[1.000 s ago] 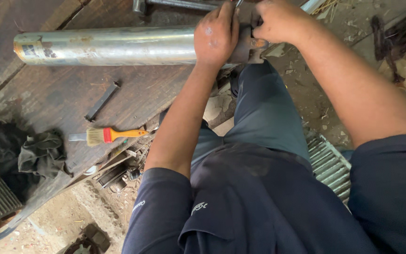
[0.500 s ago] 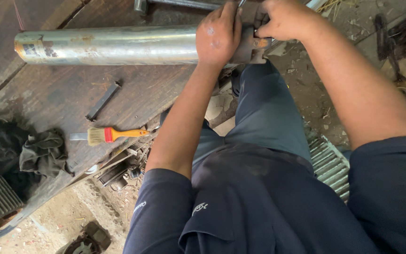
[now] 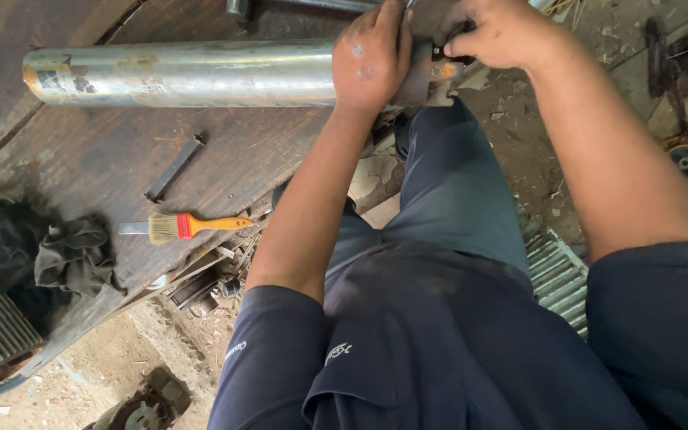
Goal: The person sits on the floor and uses a wrench to loosen and tighten bolts on the end fitting of a metal cylinder resting on the workbench. They reposition the cylinder, work on bolts one at a time, and pick up and set down the wrench and other hand tools between fasteners.
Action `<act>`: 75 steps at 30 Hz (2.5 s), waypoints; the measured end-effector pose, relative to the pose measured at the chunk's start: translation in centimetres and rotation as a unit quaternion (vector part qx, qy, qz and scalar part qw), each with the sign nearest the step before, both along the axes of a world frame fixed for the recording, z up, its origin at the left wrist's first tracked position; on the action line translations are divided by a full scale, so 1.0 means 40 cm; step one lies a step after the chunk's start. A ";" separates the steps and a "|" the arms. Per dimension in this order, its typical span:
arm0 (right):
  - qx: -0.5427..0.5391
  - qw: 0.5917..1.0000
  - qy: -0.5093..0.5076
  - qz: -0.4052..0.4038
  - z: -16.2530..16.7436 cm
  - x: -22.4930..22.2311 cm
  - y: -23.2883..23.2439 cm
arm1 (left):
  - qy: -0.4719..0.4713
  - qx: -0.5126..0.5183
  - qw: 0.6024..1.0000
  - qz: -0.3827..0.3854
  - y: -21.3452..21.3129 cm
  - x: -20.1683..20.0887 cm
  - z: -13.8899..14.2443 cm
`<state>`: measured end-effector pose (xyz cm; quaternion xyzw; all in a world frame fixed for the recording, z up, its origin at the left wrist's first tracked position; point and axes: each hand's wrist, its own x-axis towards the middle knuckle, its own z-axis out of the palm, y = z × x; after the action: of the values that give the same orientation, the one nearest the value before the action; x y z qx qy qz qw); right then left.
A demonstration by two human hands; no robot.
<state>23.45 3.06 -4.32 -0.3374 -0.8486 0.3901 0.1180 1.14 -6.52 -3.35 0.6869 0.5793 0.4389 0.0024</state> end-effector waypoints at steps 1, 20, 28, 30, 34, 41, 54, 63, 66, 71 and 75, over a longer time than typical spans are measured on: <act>0.010 1.000 -0.003 -0.015 0.004 0.000 -0.009 | 0.004 -0.002 1.000 0.002 0.002 0.000 0.000; 0.146 0.970 -0.134 -0.139 -0.007 -0.048 -0.057 | 0.013 0.013 1.000 -0.010 0.006 0.005 -0.001; 0.019 0.994 -0.001 -0.108 -0.040 -0.025 -0.034 | 0.012 0.010 1.000 -0.007 0.007 0.006 0.002; -0.023 0.992 0.050 -0.112 -0.043 -0.020 -0.039 | 0.008 0.020 1.000 -0.010 0.007 0.007 0.002; 0.094 0.987 0.025 -0.125 -0.040 -0.018 -0.053 | -0.001 0.006 1.000 -0.005 0.003 0.006 0.005; 0.020 0.990 0.003 -0.139 -0.018 -0.025 -0.051 | 0.003 0.008 1.000 0.003 0.006 0.008 0.005; 0.045 0.994 0.051 -0.089 -0.027 -0.013 -0.034 | 0.000 0.010 1.000 0.002 0.010 0.007 0.006; 0.067 0.995 0.036 -0.066 -0.013 -0.007 -0.038 | -0.001 0.008 1.000 0.006 0.009 0.008 0.009; 0.032 0.996 0.055 -0.057 -0.006 -0.002 -0.038 | -0.007 0.005 1.000 0.003 0.007 0.009 0.011; 0.038 0.993 0.094 -0.060 -0.005 0.018 -0.047 | 0.001 0.006 1.000 0.000 0.010 0.005 0.006; -0.179 0.939 0.253 -0.149 -0.041 0.093 -0.025 | 0.001 0.024 0.999 -0.026 0.018 0.003 0.001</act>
<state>27.16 2.07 -5.95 -0.3656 -0.6471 0.5861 0.3226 1.28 -5.80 -3.32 0.7023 0.5502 0.4517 -0.0036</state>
